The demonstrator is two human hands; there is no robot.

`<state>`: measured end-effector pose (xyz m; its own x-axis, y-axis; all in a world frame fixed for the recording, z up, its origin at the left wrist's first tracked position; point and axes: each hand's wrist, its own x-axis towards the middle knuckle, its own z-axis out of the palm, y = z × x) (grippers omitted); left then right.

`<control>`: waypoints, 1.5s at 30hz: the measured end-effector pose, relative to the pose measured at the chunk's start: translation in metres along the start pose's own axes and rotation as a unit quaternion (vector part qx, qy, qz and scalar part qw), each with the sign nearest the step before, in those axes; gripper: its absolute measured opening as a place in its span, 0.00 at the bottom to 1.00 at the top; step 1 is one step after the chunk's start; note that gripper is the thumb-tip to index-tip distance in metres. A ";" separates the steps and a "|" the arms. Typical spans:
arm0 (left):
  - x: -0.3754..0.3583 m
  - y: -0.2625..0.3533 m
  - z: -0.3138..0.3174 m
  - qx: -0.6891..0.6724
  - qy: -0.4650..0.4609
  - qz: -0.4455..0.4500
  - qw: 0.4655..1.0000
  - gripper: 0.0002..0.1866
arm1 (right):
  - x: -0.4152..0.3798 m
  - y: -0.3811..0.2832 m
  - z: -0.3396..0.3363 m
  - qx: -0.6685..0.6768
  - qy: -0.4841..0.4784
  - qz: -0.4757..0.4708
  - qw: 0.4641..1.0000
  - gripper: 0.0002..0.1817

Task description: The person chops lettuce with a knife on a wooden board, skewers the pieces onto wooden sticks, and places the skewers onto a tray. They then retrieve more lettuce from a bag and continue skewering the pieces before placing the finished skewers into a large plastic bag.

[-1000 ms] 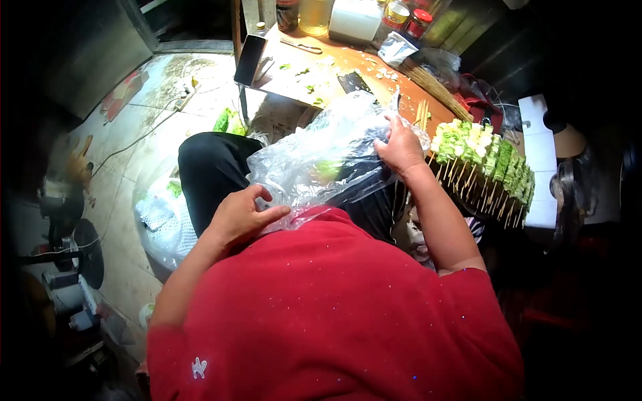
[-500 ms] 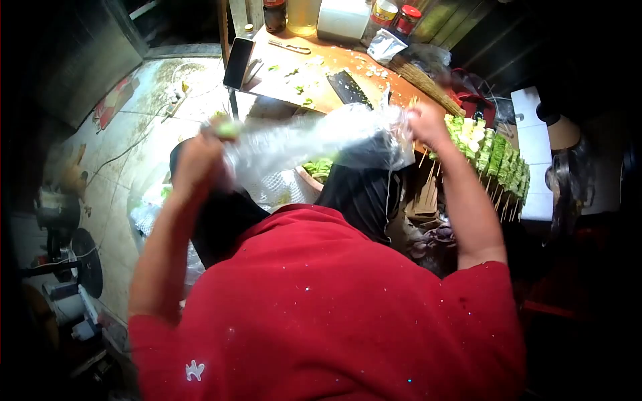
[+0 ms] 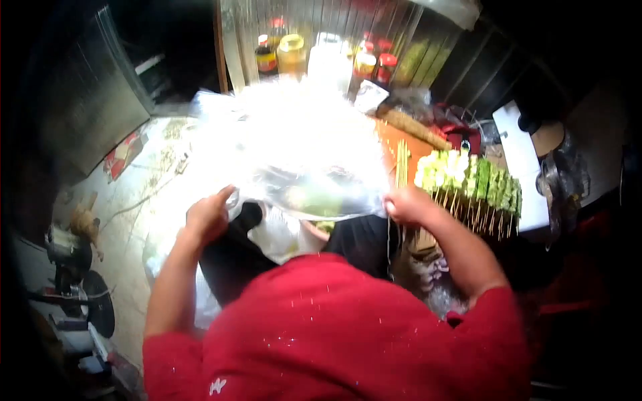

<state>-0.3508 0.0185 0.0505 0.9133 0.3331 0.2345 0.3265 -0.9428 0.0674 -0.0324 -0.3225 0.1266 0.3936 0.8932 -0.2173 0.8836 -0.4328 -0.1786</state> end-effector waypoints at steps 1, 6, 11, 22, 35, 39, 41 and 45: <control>0.017 0.012 -0.017 -0.108 0.025 -0.051 0.993 0.30 | 0.002 0.015 -0.011 0.117 0.067 0.014 0.991 0.10; 0.016 0.043 -0.062 -0.309 -0.034 -0.105 0.945 0.37 | -0.015 -0.004 -0.061 0.445 0.132 0.090 0.881 0.12; -0.008 0.052 -0.052 -0.331 -0.068 -0.204 0.919 0.41 | -0.023 -0.014 -0.047 0.563 0.072 0.108 0.816 0.10; -0.026 0.044 -0.049 -0.218 -0.062 -0.280 0.933 0.21 | -0.023 -0.030 -0.041 0.452 0.066 0.014 0.890 0.19; -0.031 0.041 -0.067 -0.628 0.171 -0.301 0.697 0.07 | -0.014 -0.029 -0.044 0.430 0.222 0.010 0.875 0.08; -0.021 0.058 -0.078 -0.669 0.233 -0.268 0.653 0.11 | -0.010 -0.040 -0.050 0.521 0.252 -0.020 0.815 0.11; -0.021 0.059 -0.074 -0.658 0.249 -0.260 0.661 0.12 | -0.008 -0.042 -0.050 0.538 0.263 -0.033 0.800 0.11; -0.015 0.060 -0.078 -0.666 0.233 -0.267 0.656 0.18 | -0.003 -0.042 -0.048 0.578 0.263 -0.041 0.772 0.11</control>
<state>-0.3645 -0.0440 0.1269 0.4799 0.8734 0.0828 -0.2170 0.0267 0.9758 -0.0585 -0.3014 0.1808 0.6647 0.7182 0.2057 0.2144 0.0803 -0.9734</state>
